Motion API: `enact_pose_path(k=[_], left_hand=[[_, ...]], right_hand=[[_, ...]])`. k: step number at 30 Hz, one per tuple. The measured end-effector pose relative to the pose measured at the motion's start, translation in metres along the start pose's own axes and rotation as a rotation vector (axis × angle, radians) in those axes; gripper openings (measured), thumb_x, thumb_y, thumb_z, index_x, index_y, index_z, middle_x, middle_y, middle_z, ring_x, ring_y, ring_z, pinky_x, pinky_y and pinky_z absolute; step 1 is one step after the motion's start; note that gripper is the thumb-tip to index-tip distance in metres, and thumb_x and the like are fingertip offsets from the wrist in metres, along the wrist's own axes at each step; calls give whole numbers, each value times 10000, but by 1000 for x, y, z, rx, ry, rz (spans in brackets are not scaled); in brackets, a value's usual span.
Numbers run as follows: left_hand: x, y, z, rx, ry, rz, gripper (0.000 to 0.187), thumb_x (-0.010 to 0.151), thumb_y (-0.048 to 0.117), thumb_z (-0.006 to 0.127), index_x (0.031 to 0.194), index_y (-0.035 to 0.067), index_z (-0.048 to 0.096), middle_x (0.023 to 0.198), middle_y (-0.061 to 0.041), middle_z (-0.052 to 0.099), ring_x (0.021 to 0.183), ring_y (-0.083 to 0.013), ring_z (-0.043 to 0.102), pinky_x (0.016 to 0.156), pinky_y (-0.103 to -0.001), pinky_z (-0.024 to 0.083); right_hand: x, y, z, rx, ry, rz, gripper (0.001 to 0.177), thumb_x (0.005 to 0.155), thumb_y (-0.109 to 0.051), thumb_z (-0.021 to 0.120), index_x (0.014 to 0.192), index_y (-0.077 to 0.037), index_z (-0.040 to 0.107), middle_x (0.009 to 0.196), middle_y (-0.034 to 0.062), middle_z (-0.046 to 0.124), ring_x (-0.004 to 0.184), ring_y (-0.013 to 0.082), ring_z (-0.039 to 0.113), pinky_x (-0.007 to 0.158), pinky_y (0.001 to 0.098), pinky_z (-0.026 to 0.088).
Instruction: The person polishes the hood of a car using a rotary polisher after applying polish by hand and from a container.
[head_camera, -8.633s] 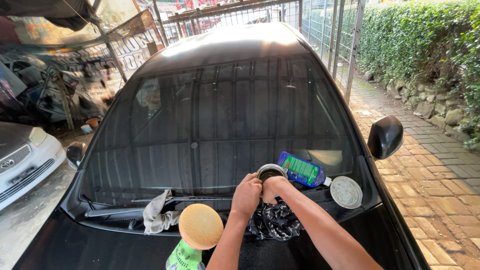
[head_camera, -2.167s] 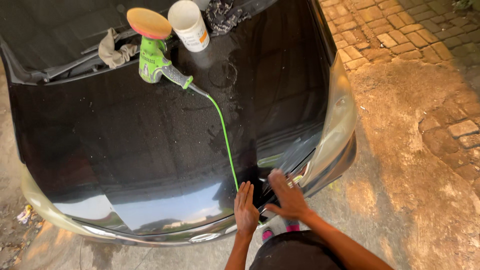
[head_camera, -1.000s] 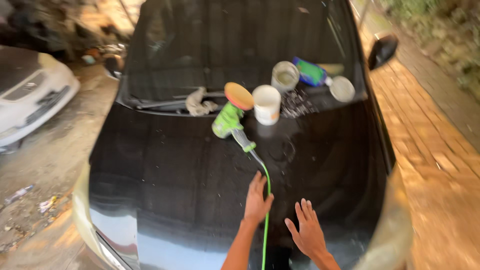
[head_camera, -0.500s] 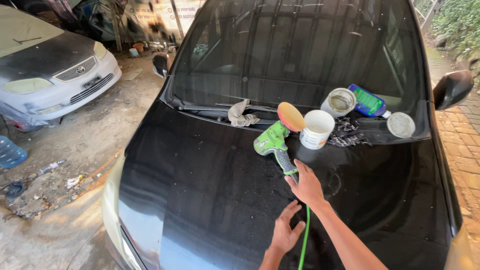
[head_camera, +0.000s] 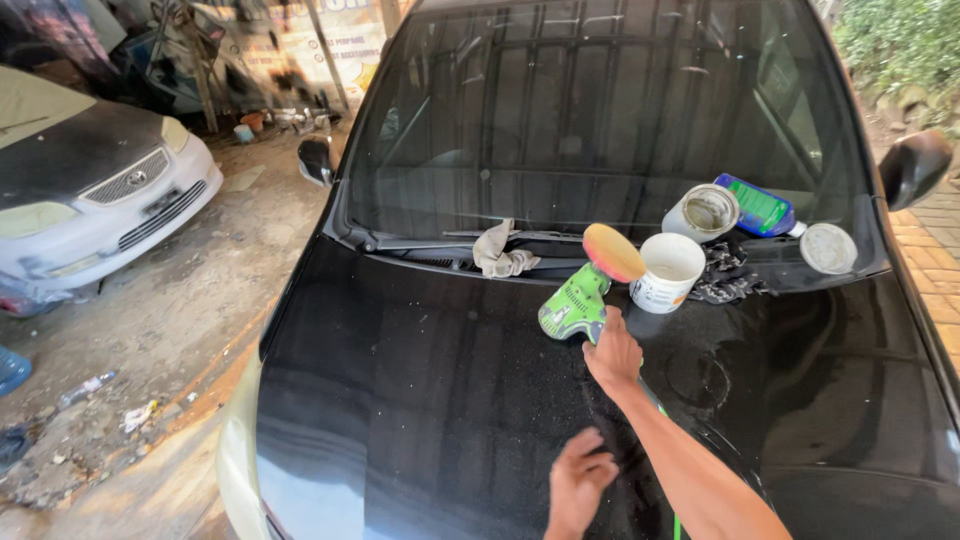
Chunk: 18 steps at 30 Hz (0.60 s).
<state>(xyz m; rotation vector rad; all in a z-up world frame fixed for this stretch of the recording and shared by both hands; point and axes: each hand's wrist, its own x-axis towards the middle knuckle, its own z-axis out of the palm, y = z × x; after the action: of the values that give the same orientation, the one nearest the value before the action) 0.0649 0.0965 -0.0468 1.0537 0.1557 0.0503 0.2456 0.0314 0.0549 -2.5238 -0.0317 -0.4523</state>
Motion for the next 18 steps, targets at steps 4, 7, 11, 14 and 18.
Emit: enact_pose_path(k=[4, 7, 11, 14, 18], left_hand=[[-12, 95, -14, 477, 265, 280, 806, 753, 113, 804, 1471, 25, 449, 1388, -149, 606, 1178, -256, 645, 1004, -399, 521], [-21, 162, 5, 765, 263, 657, 855, 751, 196, 864, 1472, 0, 448, 1445, -215, 521, 1344, -347, 502, 1097, -449, 411], [-58, 202, 52, 950, -28, 550, 789, 703, 230, 887, 1405, 63, 565, 1375, -167, 630, 1279, -342, 592, 1047, -416, 485], [-103, 189, 81, 936, -202, 356, 827, 652, 254, 911, 1386, 73, 576, 1267, -149, 693, 1174, -329, 673, 977, -407, 528], [-164, 140, 121, 870, -231, 136, 797, 571, 252, 906, 1287, 83, 600, 1088, -126, 759, 1021, -305, 747, 868, -393, 572]], right_hand=[[-40, -11, -36, 35, 53, -115, 744, 684, -163, 845, 1320, -75, 469, 1207, 178, 682, 945, 439, 694, 766, 534, 549], [-96, -11, -71, 115, 68, -130, 709, 680, -142, 838, 1310, -78, 519, 1133, 181, 712, 923, 424, 705, 753, 500, 560], [-177, 2, -134, 252, 87, -118, 710, 586, -96, 846, 1245, -77, 583, 1029, 173, 730, 884, 394, 724, 729, 443, 577], [-239, 30, -170, 338, 108, -87, 649, 588, -55, 817, 1204, -70, 615, 1018, 156, 721, 882, 360, 741, 728, 398, 590], [-306, 84, -213, 364, -5, -52, 648, 559, -51, 825, 1179, -83, 639, 1088, 125, 704, 931, 337, 733, 760, 374, 586]])
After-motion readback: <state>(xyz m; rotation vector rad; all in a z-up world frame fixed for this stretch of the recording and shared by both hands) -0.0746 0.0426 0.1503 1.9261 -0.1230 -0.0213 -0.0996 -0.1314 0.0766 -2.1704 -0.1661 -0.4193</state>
